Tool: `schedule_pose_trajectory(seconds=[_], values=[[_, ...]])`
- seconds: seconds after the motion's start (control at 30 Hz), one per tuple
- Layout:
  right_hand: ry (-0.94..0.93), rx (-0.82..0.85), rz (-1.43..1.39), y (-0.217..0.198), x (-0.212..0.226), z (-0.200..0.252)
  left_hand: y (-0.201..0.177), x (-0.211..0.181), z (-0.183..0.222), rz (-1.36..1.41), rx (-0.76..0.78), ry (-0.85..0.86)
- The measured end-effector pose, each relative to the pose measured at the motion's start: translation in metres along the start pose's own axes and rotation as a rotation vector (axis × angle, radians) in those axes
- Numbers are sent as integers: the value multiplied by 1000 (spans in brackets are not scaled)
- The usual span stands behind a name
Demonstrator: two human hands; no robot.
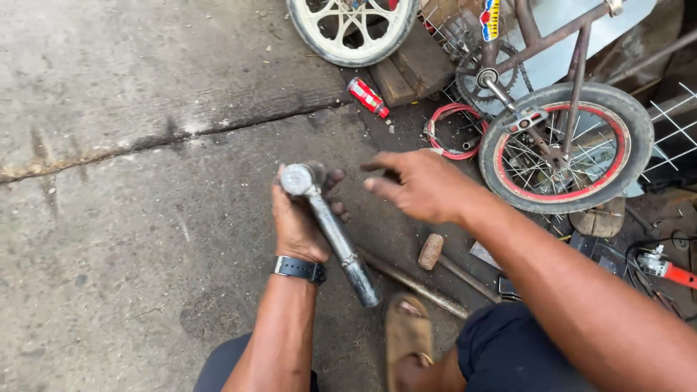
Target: Repairing or modifying a metal pipe using a hammer, wrench, and a vise in a workshop environment.
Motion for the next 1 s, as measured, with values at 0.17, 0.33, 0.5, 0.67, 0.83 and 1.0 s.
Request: schedule_pose_trajectory(seconds=[0.17, 0.33, 0.5, 0.67, 0.83, 1.0], values=[[14, -186, -585, 37, -55, -28, -6, 28, 0, -191, -11, -39], [29, -91, -546, 73, -68, -83, -17, 24, 2, -230, 84, -61], [-27, 4, -648, 93, -64, -136, -32, -6, -8, -223, 47, -16], [-25, 166, -539, 114, -56, -174, -45, -16, -16, -230, -17, 16], [140, 333, -547, 106, -10, -191, -67, -32, -15, -104, -158, 60], [84, 414, -444, 108, 20, -224, -90, -49, -19, -102, -266, 207]])
Point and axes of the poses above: each hand's wrist, its own z-axis away from the middle knuckle, its own y-axis out of the palm, x = y × z, the point moved 5 cm from there along -z, towards the middle knuckle, and after that the axes turned 1 degree about x, right-handed, at the moved point
